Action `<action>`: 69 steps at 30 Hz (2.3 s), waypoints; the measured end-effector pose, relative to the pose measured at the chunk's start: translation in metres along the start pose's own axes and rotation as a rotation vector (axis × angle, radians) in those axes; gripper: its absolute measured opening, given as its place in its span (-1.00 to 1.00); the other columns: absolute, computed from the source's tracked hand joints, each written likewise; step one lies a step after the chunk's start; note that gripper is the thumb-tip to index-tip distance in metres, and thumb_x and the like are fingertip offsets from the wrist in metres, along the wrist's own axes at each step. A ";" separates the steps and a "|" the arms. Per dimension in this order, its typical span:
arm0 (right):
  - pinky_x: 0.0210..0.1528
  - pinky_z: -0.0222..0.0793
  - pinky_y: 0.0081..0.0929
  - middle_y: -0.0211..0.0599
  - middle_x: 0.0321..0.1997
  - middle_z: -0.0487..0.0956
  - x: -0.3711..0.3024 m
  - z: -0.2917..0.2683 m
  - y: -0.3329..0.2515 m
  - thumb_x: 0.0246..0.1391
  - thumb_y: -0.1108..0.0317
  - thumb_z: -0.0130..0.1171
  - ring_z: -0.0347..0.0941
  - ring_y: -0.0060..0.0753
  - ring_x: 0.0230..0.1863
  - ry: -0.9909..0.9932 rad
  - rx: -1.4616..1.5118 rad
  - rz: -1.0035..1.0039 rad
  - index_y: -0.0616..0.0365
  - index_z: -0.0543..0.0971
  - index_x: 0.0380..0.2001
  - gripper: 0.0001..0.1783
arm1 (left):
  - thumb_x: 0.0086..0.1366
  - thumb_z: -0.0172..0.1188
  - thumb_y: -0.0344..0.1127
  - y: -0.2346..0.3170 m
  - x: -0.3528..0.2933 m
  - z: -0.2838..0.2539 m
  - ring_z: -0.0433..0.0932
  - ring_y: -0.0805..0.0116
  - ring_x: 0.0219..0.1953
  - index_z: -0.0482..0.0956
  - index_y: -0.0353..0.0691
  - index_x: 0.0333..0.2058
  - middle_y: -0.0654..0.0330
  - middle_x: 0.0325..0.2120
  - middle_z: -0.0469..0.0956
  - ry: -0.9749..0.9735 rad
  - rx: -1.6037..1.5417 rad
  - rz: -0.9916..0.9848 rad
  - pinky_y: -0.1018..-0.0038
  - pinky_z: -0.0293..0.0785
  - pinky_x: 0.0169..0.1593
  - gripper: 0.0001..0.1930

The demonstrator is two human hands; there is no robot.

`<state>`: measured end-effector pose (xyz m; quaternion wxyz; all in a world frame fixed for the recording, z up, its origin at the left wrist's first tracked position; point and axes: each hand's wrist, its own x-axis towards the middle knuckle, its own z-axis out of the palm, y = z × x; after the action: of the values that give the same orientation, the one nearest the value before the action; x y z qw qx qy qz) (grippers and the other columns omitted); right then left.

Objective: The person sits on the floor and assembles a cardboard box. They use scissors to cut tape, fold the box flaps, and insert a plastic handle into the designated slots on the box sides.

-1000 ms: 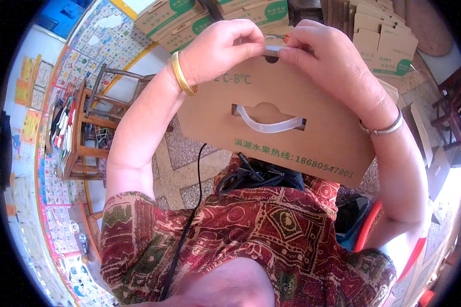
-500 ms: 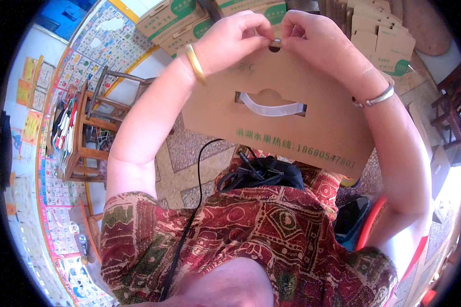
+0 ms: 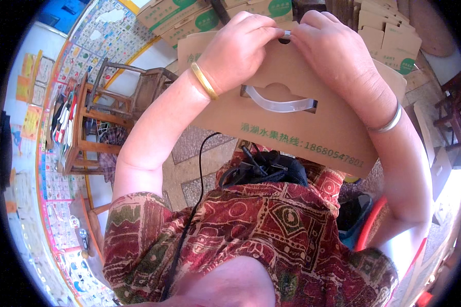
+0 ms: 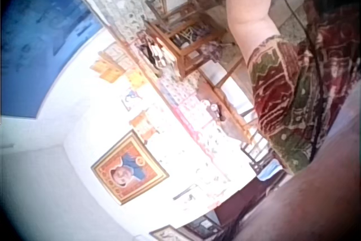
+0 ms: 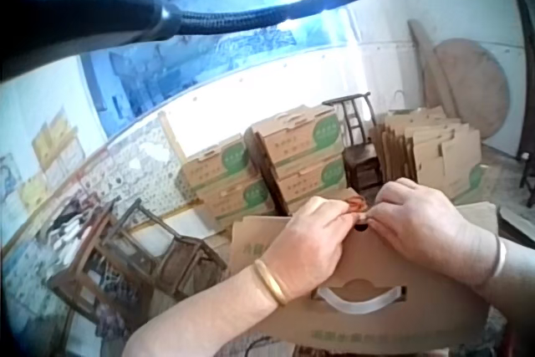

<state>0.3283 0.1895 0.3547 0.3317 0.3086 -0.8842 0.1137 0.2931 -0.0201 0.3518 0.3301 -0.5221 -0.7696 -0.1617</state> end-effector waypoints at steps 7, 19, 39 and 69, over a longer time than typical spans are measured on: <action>-0.07 0.44 -0.30 -0.26 -0.18 0.48 -0.009 -0.004 -0.002 0.05 0.31 0.15 0.44 -0.17 -0.11 -0.018 -0.009 0.018 0.13 0.57 -0.24 -0.79 | -0.05 0.09 -0.60 0.002 0.000 -0.001 0.44 0.08 -0.17 0.58 -0.26 -0.19 0.10 -0.22 0.52 -0.053 0.021 -0.032 0.31 0.44 -0.02 -0.62; 0.00 0.43 -0.28 -0.20 -0.02 0.49 -0.019 -0.012 -0.012 -0.02 0.39 0.21 0.42 -0.10 -0.03 0.034 0.130 0.093 0.14 0.53 -0.03 -0.59 | -0.08 0.10 -0.58 0.011 -0.003 -0.004 0.42 0.09 -0.15 0.57 -0.32 -0.16 0.10 -0.18 0.50 -0.055 0.053 -0.069 0.31 0.42 0.00 -0.60; -0.03 0.42 -0.27 -0.19 -0.13 0.54 -0.018 -0.009 -0.004 -0.04 0.37 0.25 0.45 -0.09 -0.08 0.048 0.191 0.059 0.24 0.56 -0.28 -0.76 | 0.07 0.24 -0.41 -0.003 -0.008 -0.017 0.48 0.13 -0.13 0.57 -0.23 -0.11 0.14 -0.16 0.55 0.027 -0.080 -0.111 0.30 0.44 -0.01 -0.65; 0.31 0.14 -0.24 -0.06 0.31 0.26 -0.094 -0.022 0.051 0.12 0.28 0.16 0.20 -0.02 0.31 0.152 0.271 0.565 0.10 0.44 0.13 -0.52 | 0.14 0.08 -0.32 -0.049 0.016 0.034 0.50 0.10 -0.23 0.62 -0.23 -0.25 0.13 -0.31 0.59 0.010 0.063 -0.129 0.29 0.47 -0.08 -0.77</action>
<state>0.3632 0.2827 0.3094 0.3081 0.0830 -0.8844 0.3405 0.2330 -0.0091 0.3427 0.3393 -0.4600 -0.8046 -0.1610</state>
